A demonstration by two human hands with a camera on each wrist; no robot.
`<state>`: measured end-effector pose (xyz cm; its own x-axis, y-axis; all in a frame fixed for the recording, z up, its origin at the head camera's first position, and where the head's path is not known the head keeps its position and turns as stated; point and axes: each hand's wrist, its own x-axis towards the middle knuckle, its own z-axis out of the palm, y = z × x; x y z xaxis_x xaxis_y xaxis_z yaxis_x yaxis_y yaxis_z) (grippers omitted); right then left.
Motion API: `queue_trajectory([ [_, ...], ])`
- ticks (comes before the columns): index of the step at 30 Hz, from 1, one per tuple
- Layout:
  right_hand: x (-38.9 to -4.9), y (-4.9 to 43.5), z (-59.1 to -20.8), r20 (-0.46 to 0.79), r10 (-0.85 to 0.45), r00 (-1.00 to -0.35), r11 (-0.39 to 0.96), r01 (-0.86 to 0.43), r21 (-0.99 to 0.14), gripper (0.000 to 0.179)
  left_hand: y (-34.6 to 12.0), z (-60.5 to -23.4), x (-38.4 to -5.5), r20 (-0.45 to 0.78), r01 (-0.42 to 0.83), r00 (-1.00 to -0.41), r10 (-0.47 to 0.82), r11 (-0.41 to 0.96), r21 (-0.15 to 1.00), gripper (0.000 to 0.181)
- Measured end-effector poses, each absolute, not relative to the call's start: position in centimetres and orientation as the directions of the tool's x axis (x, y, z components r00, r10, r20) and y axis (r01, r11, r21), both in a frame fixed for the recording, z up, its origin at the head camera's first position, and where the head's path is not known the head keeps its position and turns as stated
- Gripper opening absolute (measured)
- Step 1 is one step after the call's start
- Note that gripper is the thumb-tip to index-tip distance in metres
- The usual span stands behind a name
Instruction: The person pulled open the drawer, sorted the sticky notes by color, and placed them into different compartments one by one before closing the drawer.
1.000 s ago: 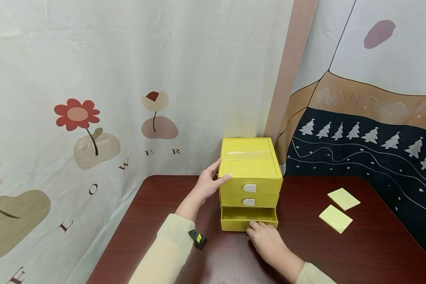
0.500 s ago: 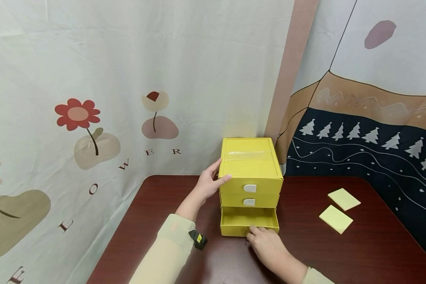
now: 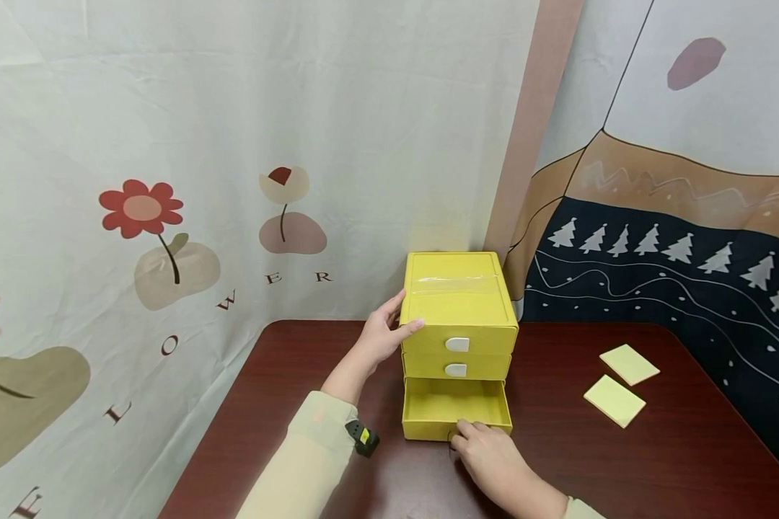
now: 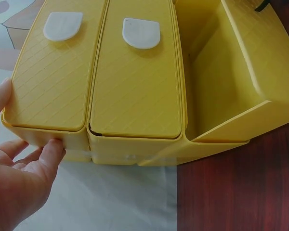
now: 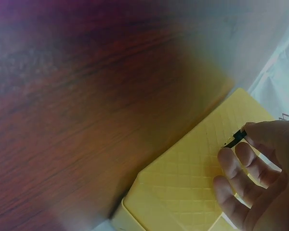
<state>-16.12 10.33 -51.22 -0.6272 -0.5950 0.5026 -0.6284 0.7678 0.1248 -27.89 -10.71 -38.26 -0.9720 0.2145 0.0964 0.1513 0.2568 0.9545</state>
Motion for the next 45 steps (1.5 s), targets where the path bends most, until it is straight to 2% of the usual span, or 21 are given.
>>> queue_trajectory([
  [10, -15.5, 10.4, -51.1, 0.486, -0.608, -0.628, 0.752, -0.652, 0.098, 0.015, -10.9, -37.3, -27.4, 0.077, 0.144, -0.965, 0.251, 0.258, 0.955, 0.078],
  [21, -15.3, 10.4, -50.9, 0.516, -0.61, -0.601, 0.74, -0.665, 0.101, 0.017, -10.9, -38.3, -27.9, 0.095, 0.151, -0.972, 0.213, 0.265, 0.953, 0.078],
  [32, -15.1, 10.4, -50.9, 0.512, -0.614, -0.6, 0.735, -0.672, 0.093, 0.015, -11.1, -38.0, -28.2, 0.07, 0.132, -0.968, 0.242, 0.25, 0.959, 0.079],
  [41, -14.9, 10.5, -51.0, 0.508, -0.615, -0.603, 0.726, -0.684, 0.068, 0.015, -10.9, -38.2, -27.9, 0.086, 0.141, -0.973, 0.215, 0.257, 0.956, 0.078],
  [45, -14.8, 10.8, -50.7, 0.535, -0.613, -0.581, 0.716, -0.694, 0.068, 0.015, -10.8, -38.2, -27.8, 0.091, 0.145, -0.973, 0.212, 0.253, 0.957, 0.077],
])
